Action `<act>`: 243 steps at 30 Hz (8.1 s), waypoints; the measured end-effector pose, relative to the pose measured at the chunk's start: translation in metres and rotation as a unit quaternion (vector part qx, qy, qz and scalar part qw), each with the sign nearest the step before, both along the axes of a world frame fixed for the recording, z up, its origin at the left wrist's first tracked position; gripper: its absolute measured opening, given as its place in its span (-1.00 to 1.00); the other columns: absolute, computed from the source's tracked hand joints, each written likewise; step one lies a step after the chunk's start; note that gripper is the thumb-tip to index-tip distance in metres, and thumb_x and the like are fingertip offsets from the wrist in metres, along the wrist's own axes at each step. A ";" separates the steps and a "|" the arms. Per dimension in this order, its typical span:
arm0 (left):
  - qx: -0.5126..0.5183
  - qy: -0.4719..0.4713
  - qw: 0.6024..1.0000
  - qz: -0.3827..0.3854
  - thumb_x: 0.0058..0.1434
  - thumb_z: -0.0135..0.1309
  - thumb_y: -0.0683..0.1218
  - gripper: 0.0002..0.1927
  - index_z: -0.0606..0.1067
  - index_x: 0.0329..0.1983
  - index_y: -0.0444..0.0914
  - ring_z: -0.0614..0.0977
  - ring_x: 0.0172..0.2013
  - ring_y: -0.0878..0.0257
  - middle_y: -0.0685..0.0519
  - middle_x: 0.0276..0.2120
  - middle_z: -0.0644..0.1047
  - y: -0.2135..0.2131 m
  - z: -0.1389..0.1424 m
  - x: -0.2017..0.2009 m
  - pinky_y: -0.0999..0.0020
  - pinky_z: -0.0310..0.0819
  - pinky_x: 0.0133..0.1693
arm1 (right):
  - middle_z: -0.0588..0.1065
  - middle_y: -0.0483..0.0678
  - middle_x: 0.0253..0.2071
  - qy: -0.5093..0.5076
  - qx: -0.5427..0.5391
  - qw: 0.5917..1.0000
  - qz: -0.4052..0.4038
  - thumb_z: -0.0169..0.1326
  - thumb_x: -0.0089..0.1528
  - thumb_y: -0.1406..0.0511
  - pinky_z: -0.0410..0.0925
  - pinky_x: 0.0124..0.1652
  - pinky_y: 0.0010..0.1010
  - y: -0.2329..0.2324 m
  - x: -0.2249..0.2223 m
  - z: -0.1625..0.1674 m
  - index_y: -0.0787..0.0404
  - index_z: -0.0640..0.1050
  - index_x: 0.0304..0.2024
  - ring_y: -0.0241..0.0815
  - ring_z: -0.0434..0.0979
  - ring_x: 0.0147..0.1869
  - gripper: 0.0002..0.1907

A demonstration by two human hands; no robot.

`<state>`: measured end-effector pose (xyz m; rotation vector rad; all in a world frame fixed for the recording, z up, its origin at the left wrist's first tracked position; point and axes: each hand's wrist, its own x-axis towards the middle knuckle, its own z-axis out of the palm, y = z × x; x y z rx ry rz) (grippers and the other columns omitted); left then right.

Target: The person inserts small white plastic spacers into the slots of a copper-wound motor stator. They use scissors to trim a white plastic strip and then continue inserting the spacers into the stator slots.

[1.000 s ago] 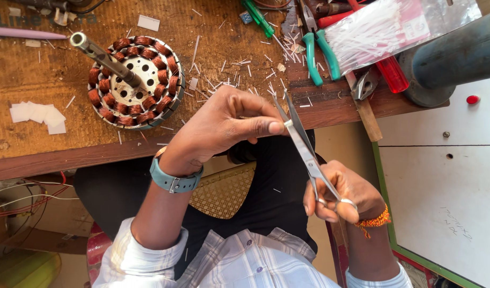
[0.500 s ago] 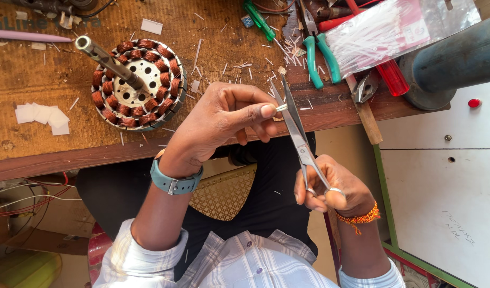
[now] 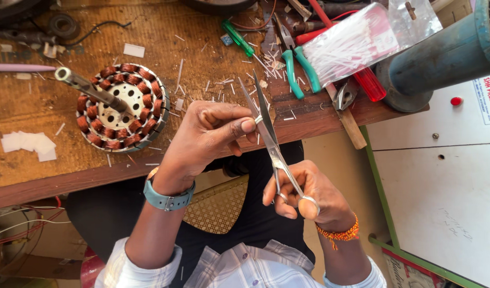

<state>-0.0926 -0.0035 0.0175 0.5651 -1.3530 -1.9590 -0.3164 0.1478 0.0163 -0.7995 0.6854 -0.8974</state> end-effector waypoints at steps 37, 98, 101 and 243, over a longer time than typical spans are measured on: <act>0.179 0.412 0.878 0.165 0.36 0.24 -0.02 -0.78 0.62 -0.08 -0.27 0.48 0.24 0.28 0.07 0.39 0.33 0.040 -0.031 -0.054 0.32 0.41 0.32 | 0.59 0.12 -0.07 -0.022 -0.202 0.891 -0.406 0.31 0.28 0.45 0.50 0.09 -0.45 -0.082 0.100 0.019 0.29 0.39 -0.09 -0.19 0.63 0.02 -0.68; -0.310 -0.094 0.862 0.390 0.36 0.14 -0.29 -0.93 0.55 -0.12 -0.37 0.72 -0.38 0.34 0.04 -0.33 0.61 0.022 0.027 -0.005 0.51 0.59 -0.38 | 0.48 -0.01 -0.56 -0.010 -0.009 1.000 0.018 0.41 0.00 -0.21 0.15 -0.52 -0.58 -0.027 0.050 0.017 0.72 0.50 0.01 -0.33 0.43 -0.50 0.08; -0.326 -0.110 0.851 0.397 0.36 0.15 -0.29 -0.94 0.54 -0.13 -0.37 0.73 -0.37 0.34 0.05 -0.35 0.61 0.020 0.026 -0.003 0.50 0.58 -0.37 | 0.50 -0.03 -0.60 -0.004 0.029 1.000 -0.004 0.39 0.01 -0.20 0.15 -0.55 -0.60 -0.025 0.054 0.010 0.62 0.56 -0.23 -0.40 0.39 -0.57 -0.08; 0.083 0.061 0.859 0.502 0.33 0.22 -0.11 -0.77 0.55 -0.10 -0.40 0.46 -0.65 0.42 0.05 -0.39 0.60 0.051 -0.028 0.055 0.54 0.24 -0.65 | 0.63 0.08 -0.16 0.135 -0.281 0.933 -0.182 0.30 0.31 0.49 0.58 0.20 -0.25 -0.125 0.128 -0.028 0.22 0.12 0.51 -0.04 0.71 0.10 -0.16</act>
